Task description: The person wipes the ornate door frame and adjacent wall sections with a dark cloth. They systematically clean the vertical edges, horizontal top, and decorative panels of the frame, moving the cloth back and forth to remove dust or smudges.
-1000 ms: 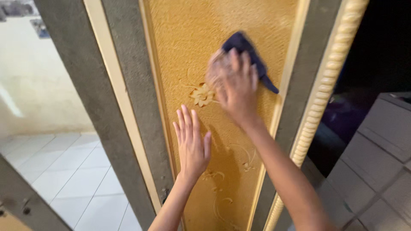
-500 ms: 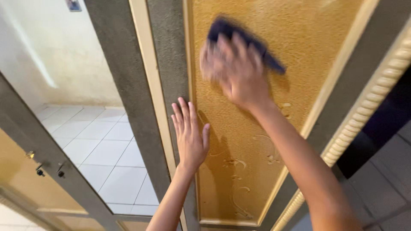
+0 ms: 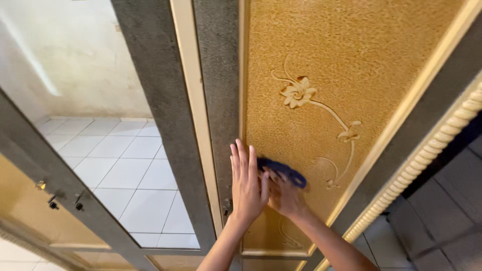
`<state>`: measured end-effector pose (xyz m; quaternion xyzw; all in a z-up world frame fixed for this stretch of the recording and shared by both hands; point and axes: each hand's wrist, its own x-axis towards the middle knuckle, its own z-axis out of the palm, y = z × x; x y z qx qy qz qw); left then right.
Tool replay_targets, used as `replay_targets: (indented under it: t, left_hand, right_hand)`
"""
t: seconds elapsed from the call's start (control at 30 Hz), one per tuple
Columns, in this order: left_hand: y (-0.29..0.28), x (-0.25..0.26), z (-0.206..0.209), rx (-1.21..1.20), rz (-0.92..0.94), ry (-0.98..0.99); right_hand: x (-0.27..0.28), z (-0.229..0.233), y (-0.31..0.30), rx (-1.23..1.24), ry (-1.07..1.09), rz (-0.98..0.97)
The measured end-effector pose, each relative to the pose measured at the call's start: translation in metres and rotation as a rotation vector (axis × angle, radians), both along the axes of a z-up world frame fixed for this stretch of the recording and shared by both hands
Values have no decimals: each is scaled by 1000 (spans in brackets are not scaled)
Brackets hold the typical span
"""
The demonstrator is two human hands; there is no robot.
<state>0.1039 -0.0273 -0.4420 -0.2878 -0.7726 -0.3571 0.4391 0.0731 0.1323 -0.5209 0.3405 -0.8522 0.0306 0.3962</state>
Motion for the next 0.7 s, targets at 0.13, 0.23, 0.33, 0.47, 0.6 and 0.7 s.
replay_targets:
  t: [0.13, 0.23, 0.33, 0.47, 0.6, 0.7]
  left_hand:
    - [13, 10, -5, -60, -73, -80]
    - [23, 6, 0, -69, -130, -107]
    - [35, 10, -7, -66, -154, -150]
    - [45, 12, -26, -70, -170, -183]
    - [56, 21, -51, -94, -168, -226]
    - [65, 22, -57, -113, -157, -225]
  right_hand:
    - [-29, 66, 40, 72, 349, -353]
    - [-45, 128, 78, -167, 317, -413]
    - [-46, 120, 86, -301, 352, -436]
    - [-11, -6, 59, -211, 221, -534]
    - [33, -97, 64, -185, -36, -402]
    - [25, -56, 93, -93, 0, -460]
